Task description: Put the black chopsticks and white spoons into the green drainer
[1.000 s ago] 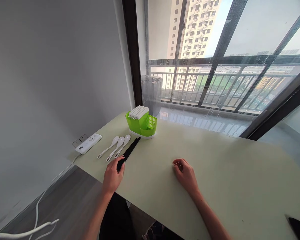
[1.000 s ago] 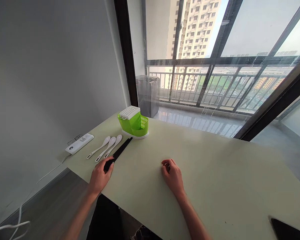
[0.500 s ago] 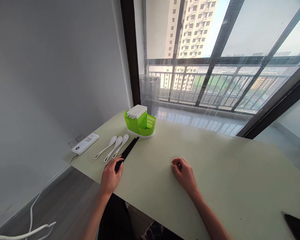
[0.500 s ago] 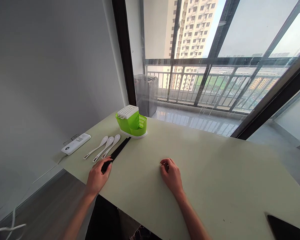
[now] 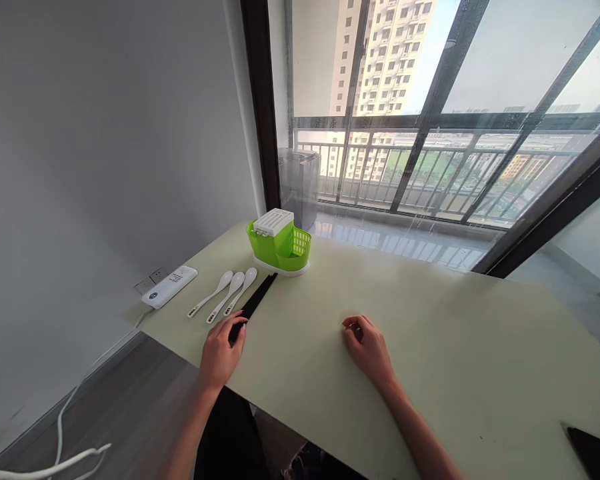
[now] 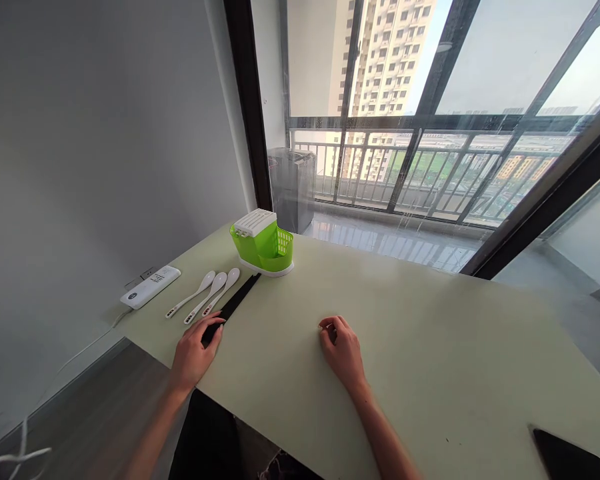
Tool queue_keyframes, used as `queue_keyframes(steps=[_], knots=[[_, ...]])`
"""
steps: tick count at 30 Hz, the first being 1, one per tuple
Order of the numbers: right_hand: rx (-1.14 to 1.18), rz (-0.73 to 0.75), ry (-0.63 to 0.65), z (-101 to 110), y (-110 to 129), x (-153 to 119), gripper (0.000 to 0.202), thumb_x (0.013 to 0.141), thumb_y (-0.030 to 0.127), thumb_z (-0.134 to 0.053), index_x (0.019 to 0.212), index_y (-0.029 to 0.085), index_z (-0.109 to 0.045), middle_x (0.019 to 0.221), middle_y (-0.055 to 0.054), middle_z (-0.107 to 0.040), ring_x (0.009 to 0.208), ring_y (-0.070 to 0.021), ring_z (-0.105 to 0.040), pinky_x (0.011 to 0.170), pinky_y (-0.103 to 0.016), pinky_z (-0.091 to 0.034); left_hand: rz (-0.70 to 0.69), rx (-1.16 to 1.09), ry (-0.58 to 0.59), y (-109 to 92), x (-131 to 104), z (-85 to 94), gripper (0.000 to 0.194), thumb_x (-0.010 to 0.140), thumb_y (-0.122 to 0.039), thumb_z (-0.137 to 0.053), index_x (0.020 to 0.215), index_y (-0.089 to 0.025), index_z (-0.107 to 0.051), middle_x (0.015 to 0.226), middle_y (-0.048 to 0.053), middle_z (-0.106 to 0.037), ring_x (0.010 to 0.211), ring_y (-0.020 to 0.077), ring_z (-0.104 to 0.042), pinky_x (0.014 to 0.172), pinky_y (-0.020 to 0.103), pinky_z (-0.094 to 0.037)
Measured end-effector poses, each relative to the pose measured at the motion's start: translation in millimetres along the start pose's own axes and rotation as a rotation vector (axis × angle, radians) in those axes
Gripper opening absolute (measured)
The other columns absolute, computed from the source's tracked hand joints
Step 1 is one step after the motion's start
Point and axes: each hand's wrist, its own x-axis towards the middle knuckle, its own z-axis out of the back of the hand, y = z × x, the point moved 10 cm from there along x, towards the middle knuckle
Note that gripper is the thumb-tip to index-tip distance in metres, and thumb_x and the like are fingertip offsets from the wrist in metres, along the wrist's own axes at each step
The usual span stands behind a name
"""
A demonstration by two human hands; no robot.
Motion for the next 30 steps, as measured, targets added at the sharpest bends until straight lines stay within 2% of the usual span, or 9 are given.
queue_keyframes(steps=[5, 11, 15, 18, 21, 26, 30], knots=[[-0.006, 0.000, 0.002, -1.4, -1.1, 0.4, 0.019, 0.087, 0.032, -0.049, 0.088, 0.022, -0.066, 0.090, -0.007, -0.070, 0.074, -0.0198, -0.062, 0.071, -0.032, -0.047, -0.005, 0.008, 0.013, -0.8, -0.5, -1.5, 0.021, 0.099, -0.037, -0.051, 0.114, -0.029, -0.064, 0.131, 0.004, -0.070, 0.120, 0.0271, -0.066, 0.103, 0.046, -0.054], [-0.023, -0.005, 0.005, -3.0, -3.4, 1.3, 0.020, 0.087, 0.033, -0.049, 0.088, 0.022, -0.066, 0.091, -0.007, -0.070, 0.077, -0.0206, -0.062, 0.071, -0.031, -0.046, -0.022, 0.054, 0.039, 0.1, -2.0, -5.8, 0.026, 0.101, -0.039, -0.049, 0.119, -0.028, -0.063, 0.142, 0.006, -0.064, 0.127, 0.0287, -0.063, 0.109, 0.049, -0.050], [-0.030, -0.007, 0.012, -4.4, -3.9, 2.3, 0.020, 0.087, 0.033, -0.049, 0.089, 0.023, -0.066, 0.092, -0.007, -0.070, 0.079, -0.0211, -0.062, 0.071, -0.031, -0.045, -0.054, 0.074, 0.087, -0.6, -3.0, -13.1, 0.032, 0.102, -0.038, -0.046, 0.129, -0.027, -0.060, 0.145, 0.008, -0.061, 0.133, 0.0285, -0.060, 0.112, 0.050, -0.048], [-0.032, -0.013, 0.014, -4.6, -4.0, 2.9, 0.020, 0.087, 0.033, -0.049, 0.089, 0.023, -0.066, 0.093, -0.007, -0.070, 0.078, -0.0208, -0.062, 0.071, -0.031, -0.045, -0.083, 0.076, 0.122, -10.1, -7.1, -21.6, 0.036, 0.104, -0.035, -0.044, 0.137, -0.029, -0.058, 0.150, 0.006, -0.058, 0.138, 0.0271, -0.055, 0.114, 0.049, -0.048], [-0.029, -0.017, 0.012, -4.0, -3.9, 2.9, 0.020, 0.087, 0.033, -0.049, 0.089, 0.023, -0.066, 0.094, -0.007, -0.070, 0.078, -0.0209, -0.061, 0.071, -0.031, -0.045, -0.119, 0.068, 0.147, -34.0, -16.6, -33.1, 0.039, 0.105, -0.031, -0.041, 0.140, -0.030, -0.056, 0.152, 0.004, -0.056, 0.142, 0.0259, -0.051, 0.116, 0.049, -0.048], [-0.020, -0.014, 0.010, -1.3, -2.0, 2.0, 0.019, 0.088, 0.033, -0.049, 0.089, 0.023, -0.066, 0.092, -0.006, -0.069, 0.077, -0.0209, -0.061, 0.072, -0.032, -0.045, -0.163, 0.059, 0.233, -95.7, -44.0, -58.7, 0.046, 0.106, -0.022, -0.039, 0.150, -0.030, -0.047, 0.158, 0.003, -0.049, 0.147, 0.0210, -0.045, 0.119, 0.046, -0.046], [-0.006, -0.010, -0.004, 1.9, 0.1, 2.2, 0.017, 0.087, 0.030, -0.049, 0.089, 0.023, -0.065, 0.088, -0.005, -0.068, 0.073, -0.0199, -0.059, 0.070, -0.032, -0.045, -0.226, 0.026, 0.267, -138.8, -67.7, -67.4, 0.049, 0.105, -0.019, -0.041, 0.152, -0.030, -0.042, 0.160, 0.002, -0.047, 0.149, 0.0197, -0.042, 0.123, 0.047, -0.041]])
